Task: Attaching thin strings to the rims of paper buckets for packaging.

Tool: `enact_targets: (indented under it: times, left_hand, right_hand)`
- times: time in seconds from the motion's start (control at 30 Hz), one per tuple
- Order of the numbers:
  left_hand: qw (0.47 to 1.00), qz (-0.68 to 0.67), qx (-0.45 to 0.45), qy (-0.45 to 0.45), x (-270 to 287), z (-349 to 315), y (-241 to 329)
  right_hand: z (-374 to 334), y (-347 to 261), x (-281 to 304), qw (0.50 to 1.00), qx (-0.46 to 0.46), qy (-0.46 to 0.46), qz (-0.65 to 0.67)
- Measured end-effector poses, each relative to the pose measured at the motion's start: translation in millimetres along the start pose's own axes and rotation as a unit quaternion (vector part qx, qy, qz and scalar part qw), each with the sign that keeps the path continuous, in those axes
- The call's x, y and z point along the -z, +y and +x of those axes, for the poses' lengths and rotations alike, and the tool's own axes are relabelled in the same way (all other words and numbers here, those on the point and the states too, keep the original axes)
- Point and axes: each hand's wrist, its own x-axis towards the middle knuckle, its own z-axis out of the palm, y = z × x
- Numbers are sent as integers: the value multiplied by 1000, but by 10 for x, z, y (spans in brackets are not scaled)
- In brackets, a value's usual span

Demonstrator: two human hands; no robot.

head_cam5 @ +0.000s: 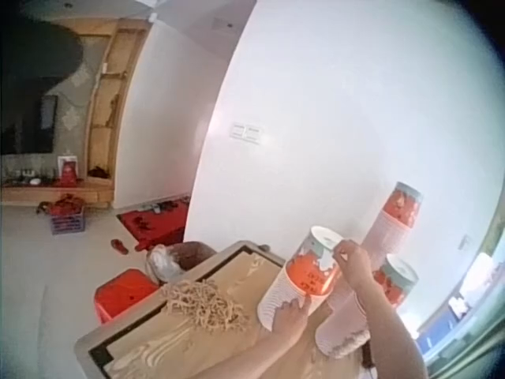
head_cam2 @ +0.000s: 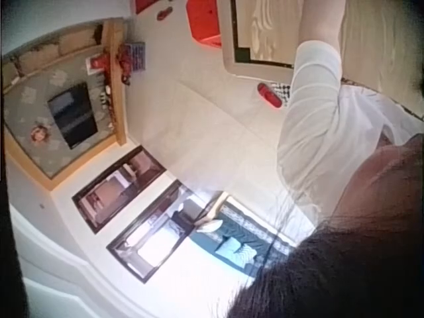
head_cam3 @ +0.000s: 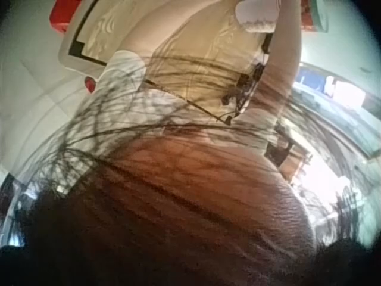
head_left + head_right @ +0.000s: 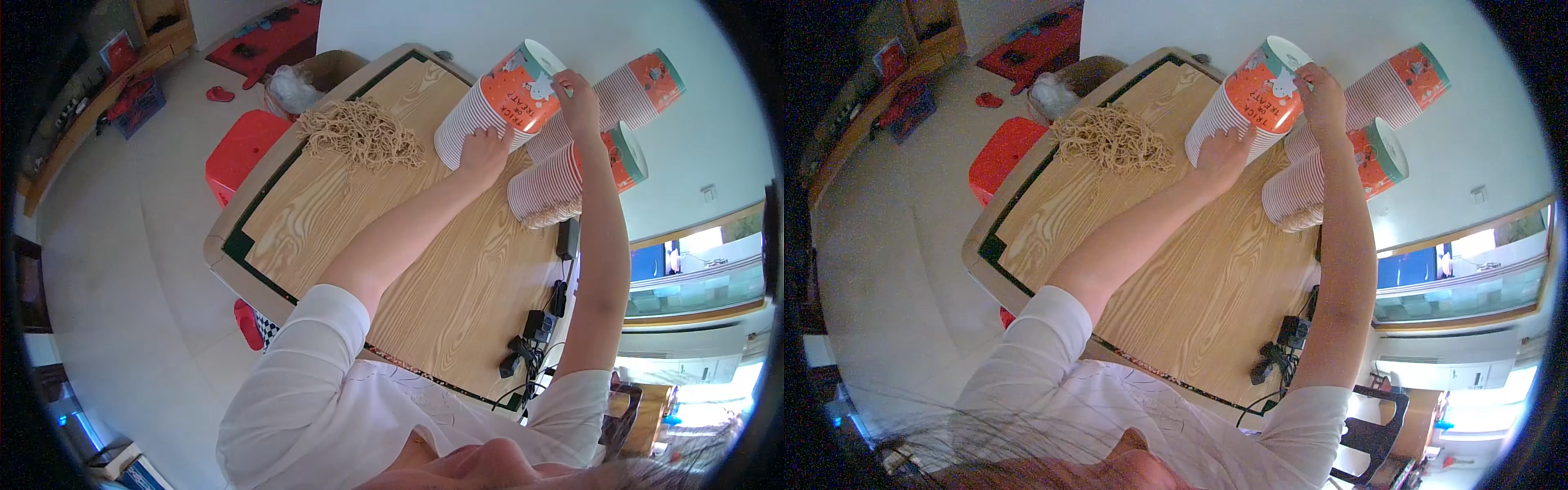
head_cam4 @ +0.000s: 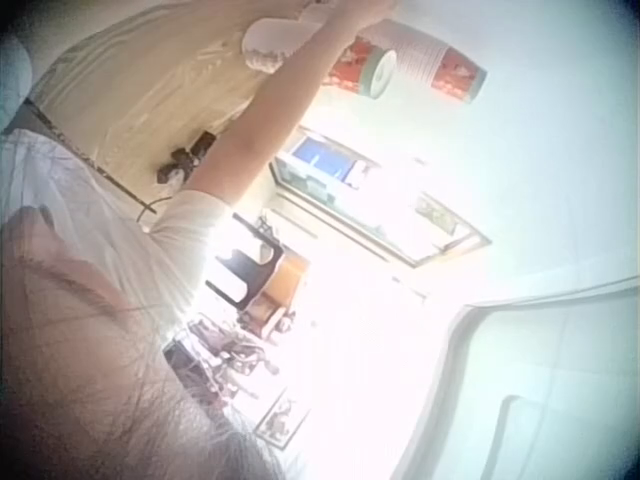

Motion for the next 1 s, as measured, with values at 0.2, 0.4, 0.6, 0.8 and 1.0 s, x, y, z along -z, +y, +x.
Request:
enact_targets:
  times: [0.2,0.4,0.6,0.8,1.0]
  left_hand:
    - [1000,10,12,1,-82,-65,-93]
    - [1000,-1,-1,18,-53,-103,-87]
    - [1000,10,-6,18,-80,-67,-102]
    - [1000,10,-1,-9,-106,-63,-109]
    - [1000,15,-3,-14,-42,-64,-98]
  right_hand:
    - [3,-35,-27,1000,-17,-8,16]
    - [-17,16,-54,1000,-12,-11,7]
    - [-3,-20,-9,1000,-26,-17,-3]
    - [68,-39,80,998,-16,-46,-30]
    - [309,169,320,999,-4,-28,-24]
